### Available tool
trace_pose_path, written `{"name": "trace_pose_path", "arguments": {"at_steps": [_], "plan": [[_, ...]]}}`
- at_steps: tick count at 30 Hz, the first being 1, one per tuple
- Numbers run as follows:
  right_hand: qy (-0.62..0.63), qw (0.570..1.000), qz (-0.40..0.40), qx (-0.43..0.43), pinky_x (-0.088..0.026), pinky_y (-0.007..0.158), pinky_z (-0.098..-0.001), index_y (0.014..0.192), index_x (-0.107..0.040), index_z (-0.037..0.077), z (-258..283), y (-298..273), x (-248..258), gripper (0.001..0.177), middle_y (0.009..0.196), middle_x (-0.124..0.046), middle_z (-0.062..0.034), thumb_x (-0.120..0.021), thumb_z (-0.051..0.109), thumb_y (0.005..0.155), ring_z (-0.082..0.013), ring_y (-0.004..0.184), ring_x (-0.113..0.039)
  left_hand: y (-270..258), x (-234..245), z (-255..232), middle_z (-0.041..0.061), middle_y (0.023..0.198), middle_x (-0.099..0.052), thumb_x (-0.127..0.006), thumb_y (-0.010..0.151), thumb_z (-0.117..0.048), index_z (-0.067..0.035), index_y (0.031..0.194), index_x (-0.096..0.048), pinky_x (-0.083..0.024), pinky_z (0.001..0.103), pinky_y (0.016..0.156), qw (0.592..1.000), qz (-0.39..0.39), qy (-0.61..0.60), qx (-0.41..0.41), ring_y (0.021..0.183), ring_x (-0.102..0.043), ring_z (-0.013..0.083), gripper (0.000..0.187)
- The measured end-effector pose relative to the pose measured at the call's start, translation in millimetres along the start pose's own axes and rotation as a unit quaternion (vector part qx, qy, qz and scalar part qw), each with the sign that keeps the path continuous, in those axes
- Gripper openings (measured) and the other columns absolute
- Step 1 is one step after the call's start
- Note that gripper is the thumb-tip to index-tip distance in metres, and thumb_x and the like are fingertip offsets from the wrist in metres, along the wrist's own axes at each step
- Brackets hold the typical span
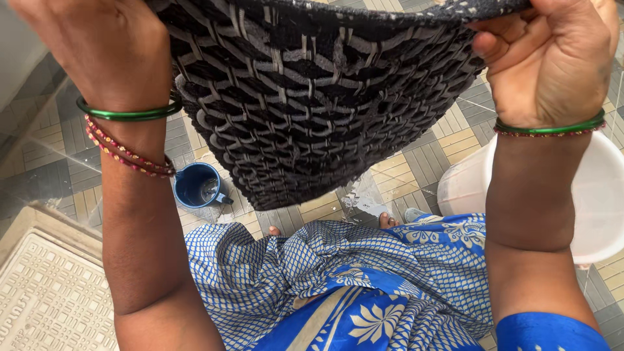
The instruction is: The person scrubs a black and white patterned mat with a brush and rinses a second cloth in a bucket of water.
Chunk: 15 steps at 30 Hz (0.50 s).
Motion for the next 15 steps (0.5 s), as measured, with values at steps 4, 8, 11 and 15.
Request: {"name": "trace_pose_path", "arguments": {"at_steps": [4, 8, 11, 15], "plan": [[0.015, 0.999, -0.028, -0.03, -0.059, 0.068, -0.0376, 0.125, -0.059, -0.003, -63, 53, 21, 0.017, 0.106, -0.073, -0.0193, -0.059, 0.005, 0.11, -0.0337, 0.091, -0.077, -6, -71, 22, 0.018, 0.106, -0.062, -0.072, 0.093, 0.004, -0.003, 0.103, -0.069, -0.043, 0.052, 0.092, 0.997, 0.073, -0.007, 0.0, 0.104, -0.055, 0.0394, 0.013], [-0.006, 0.988, -0.085, -0.128, -0.067, 0.065, -0.0392, 0.11, -0.052, -0.001, -191, 116, 67, 0.016, 0.101, -0.073, -0.0192, -0.062, 0.001, 0.098, -0.0359, 0.087, -0.081, -39, -166, 42, 0.011, 0.105, -0.063, -0.076, 0.078, 0.003, -0.012, 0.104, -0.067, -0.047, 0.046, 0.088, 0.99, 0.133, -0.034, 0.016, 0.102, -0.06, 0.0351, 0.032], [-0.05, 0.978, -0.128, -0.154, -0.067, 0.06, -0.0421, 0.105, -0.052, -0.001, -276, 162, 99, 0.014, 0.095, -0.071, -0.0197, -0.061, -0.002, 0.094, -0.0343, 0.078, -0.078, -65, -233, 55, 0.009, 0.103, -0.063, -0.077, 0.073, 0.002, -0.013, 0.099, -0.064, -0.05, 0.045, 0.083, 0.986, 0.159, -0.002, 0.04, 0.099, -0.061, 0.0326, 0.032], [-0.069, 0.987, -0.089, -0.117, -0.065, 0.062, -0.041, 0.103, -0.051, 0.006, -306, 232, 116, 0.014, 0.093, -0.069, -0.0134, -0.057, 0.0, 0.092, -0.0288, 0.075, -0.076, -53, -294, 68, 0.008, 0.099, -0.063, -0.08, 0.071, -0.004, -0.014, 0.094, -0.063, -0.051, 0.047, 0.075, 0.983, 0.163, 0.044, 0.069, 0.097, -0.061, 0.0313, 0.031]]}}
Point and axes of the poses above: each hand's wrist, its own y-axis towards the middle knuckle, its own x-axis out of the back of the hand, z = x × y, the point moved 7 cm from there along y, towards the middle knuckle
